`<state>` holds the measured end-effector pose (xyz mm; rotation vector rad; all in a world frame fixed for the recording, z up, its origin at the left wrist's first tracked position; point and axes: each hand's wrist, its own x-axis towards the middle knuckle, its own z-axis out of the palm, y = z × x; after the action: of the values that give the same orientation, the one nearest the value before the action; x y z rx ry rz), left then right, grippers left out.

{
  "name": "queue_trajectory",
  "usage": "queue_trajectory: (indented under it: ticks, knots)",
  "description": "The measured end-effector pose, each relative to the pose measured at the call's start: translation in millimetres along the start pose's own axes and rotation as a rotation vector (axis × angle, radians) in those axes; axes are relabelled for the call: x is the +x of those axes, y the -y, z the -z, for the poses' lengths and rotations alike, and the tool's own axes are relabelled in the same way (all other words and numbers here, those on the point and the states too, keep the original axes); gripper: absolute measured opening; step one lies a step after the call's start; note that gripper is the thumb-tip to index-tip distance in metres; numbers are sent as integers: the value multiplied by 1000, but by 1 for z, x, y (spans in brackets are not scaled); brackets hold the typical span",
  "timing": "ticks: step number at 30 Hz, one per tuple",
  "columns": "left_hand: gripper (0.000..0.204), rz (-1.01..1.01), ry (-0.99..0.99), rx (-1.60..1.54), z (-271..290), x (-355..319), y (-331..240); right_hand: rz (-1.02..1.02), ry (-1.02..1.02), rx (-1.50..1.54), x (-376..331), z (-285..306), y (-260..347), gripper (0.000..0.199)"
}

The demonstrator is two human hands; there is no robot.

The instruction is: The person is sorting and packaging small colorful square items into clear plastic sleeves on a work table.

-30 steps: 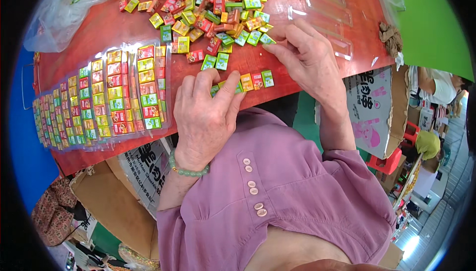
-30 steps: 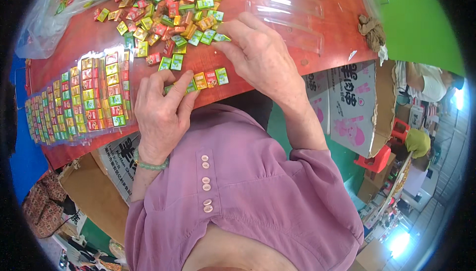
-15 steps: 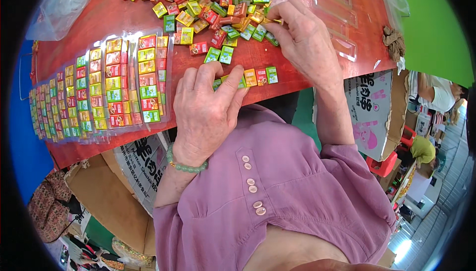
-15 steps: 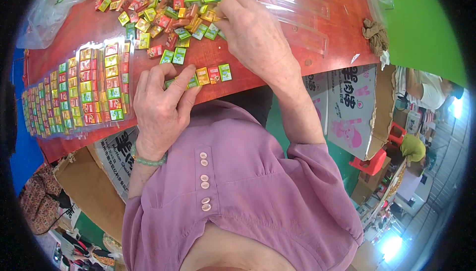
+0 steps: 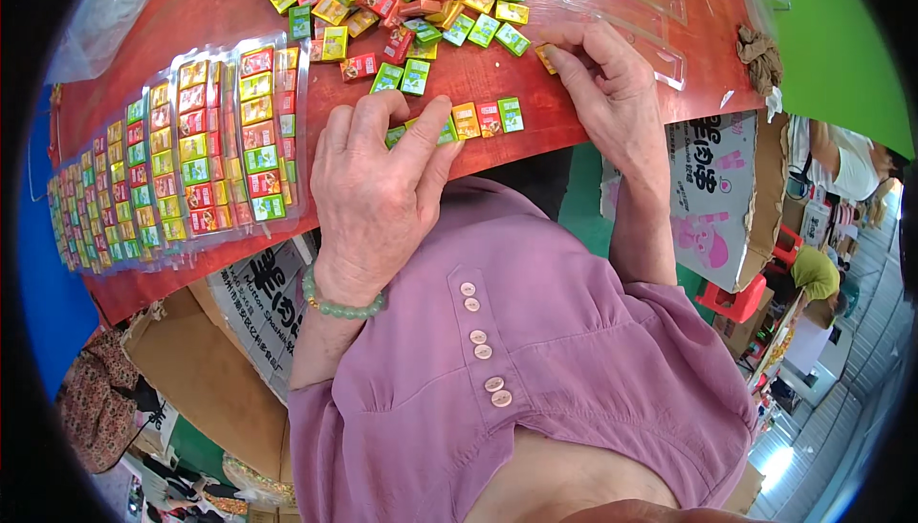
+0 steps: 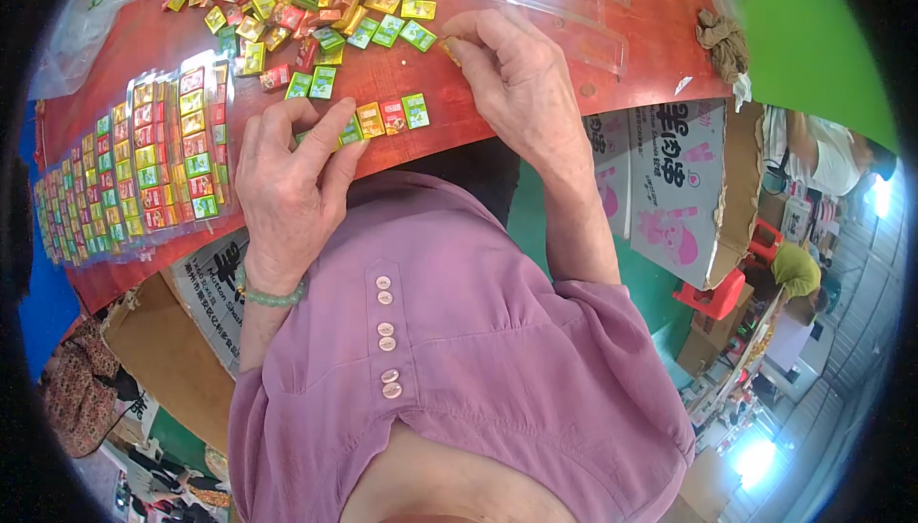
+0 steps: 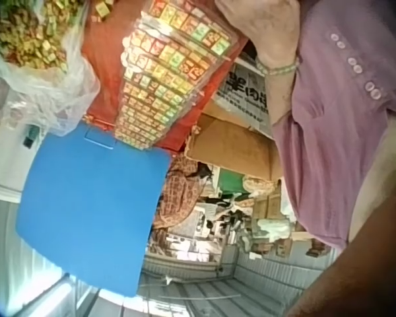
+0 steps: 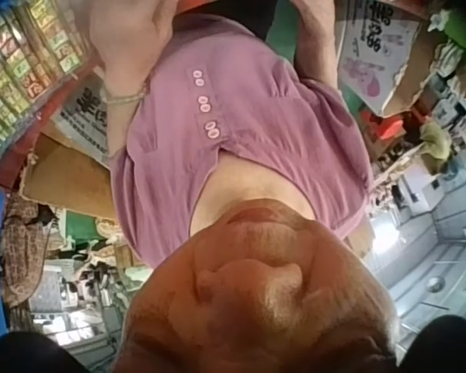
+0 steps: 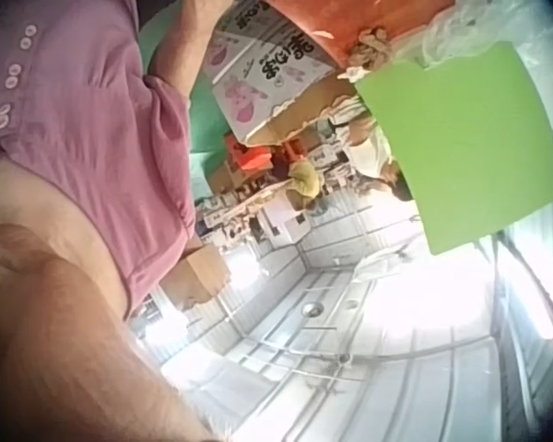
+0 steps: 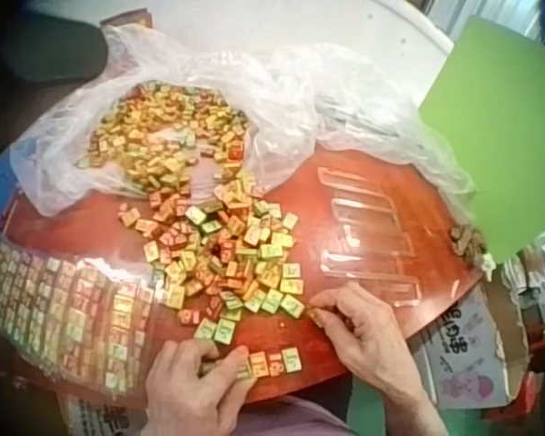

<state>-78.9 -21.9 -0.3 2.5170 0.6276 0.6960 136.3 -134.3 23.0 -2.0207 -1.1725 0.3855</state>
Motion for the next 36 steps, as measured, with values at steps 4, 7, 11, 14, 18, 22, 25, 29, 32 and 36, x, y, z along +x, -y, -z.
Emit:
queue_trajectory:
  ticks: [4, 7, 11, 14, 18, 22, 25, 29, 32, 36]
  knots:
    - [33, -6, -9, -12, -2, 0, 0, 34, 5, -30, 3, 0, -1, 11]
    - [33, -4, -6, -12, -1, 0, 0, 83, 1, -41, 7, -2, -2, 11]
    - [33, -3, 0, -16, -1, 0, -1, 107, 33, -60, 5, -2, -3, 12]
    - [32, 1, 2, -20, -1, 0, 0, 56, 105, -74, -4, 4, 4, 14]
    - [39, -4, 18, -24, 2, -1, 2, -35, 162, -54, -18, 7, 11, 16]
    - [53, -45, 13, -110, 12, 1, 5, 57, 232, -40, -27, 14, 9, 32]
    - [56, -37, 27, -145, 13, -3, 6, 98, 304, -38, -26, 16, 8, 44]
    - [53, -11, 59, -177, 14, -3, 5, 135, 335, -108, -21, 13, 14, 47]
    - [47, -25, 98, -212, 11, 0, 4, 305, 317, -120, -14, 8, 2, 45]
    - [43, -14, 111, -213, 10, 3, 2, 288, 340, -125, -10, 6, -2, 40]
